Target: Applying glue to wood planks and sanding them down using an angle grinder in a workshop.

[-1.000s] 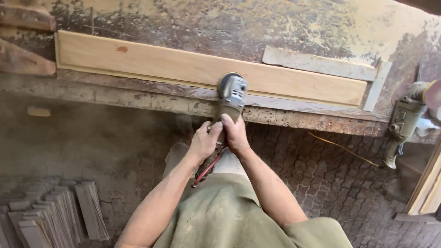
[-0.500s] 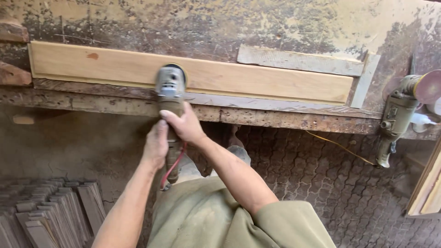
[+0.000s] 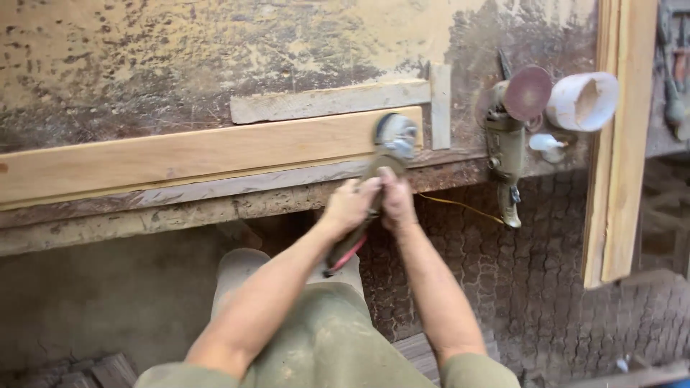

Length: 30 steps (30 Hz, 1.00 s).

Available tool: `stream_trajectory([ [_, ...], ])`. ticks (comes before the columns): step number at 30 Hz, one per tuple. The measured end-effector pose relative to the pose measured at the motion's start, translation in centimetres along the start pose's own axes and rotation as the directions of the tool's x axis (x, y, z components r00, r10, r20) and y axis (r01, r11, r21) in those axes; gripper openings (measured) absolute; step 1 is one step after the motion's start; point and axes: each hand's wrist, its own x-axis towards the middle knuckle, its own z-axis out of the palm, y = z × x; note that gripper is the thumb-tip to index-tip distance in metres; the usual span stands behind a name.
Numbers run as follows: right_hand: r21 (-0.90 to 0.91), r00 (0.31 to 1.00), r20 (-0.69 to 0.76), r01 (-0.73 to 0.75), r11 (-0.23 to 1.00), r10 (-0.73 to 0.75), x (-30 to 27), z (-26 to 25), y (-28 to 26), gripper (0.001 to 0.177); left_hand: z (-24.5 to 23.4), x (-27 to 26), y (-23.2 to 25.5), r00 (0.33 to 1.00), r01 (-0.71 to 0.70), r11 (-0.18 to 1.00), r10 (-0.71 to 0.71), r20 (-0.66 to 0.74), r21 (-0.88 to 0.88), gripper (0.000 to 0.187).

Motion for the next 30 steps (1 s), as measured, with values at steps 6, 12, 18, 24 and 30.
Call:
stream_trajectory([
  [6,0.101,0.991,0.103,0.073,0.992,-0.083,1.1,0.0,2.7,0.031,-1.2,3.0,-3.7,0.871,0.414,0.886,-0.452,0.190,0.208,0.087],
  [12,-0.205,0.944,0.328,0.114,0.972,-0.042,-6.4,17.0,4.4,0.032,-16.7,-4.0,-9.3,0.988,0.150,0.976,-0.152,-0.002,0.156,0.054],
  [18,-0.631,0.789,0.498,0.047,0.775,0.358,-11.0,30.6,1.9,0.078,-23.8,-8.8,-5.4,0.870,0.106,0.982,-0.167,-0.464,-0.155,0.052],
  [24,-0.459,0.696,0.634,-0.013,0.888,0.338,-9.5,28.3,2.0,0.060,-21.8,-7.8,-1.6,0.707,0.283,0.885,-0.453,-0.544,-0.369,0.071],
  [30,-0.263,0.918,0.389,0.028,0.964,0.079,-4.8,14.3,2.0,0.055,-13.0,-3.1,-6.0,0.981,0.008,0.998,0.004,-0.193,0.059,0.046],
])
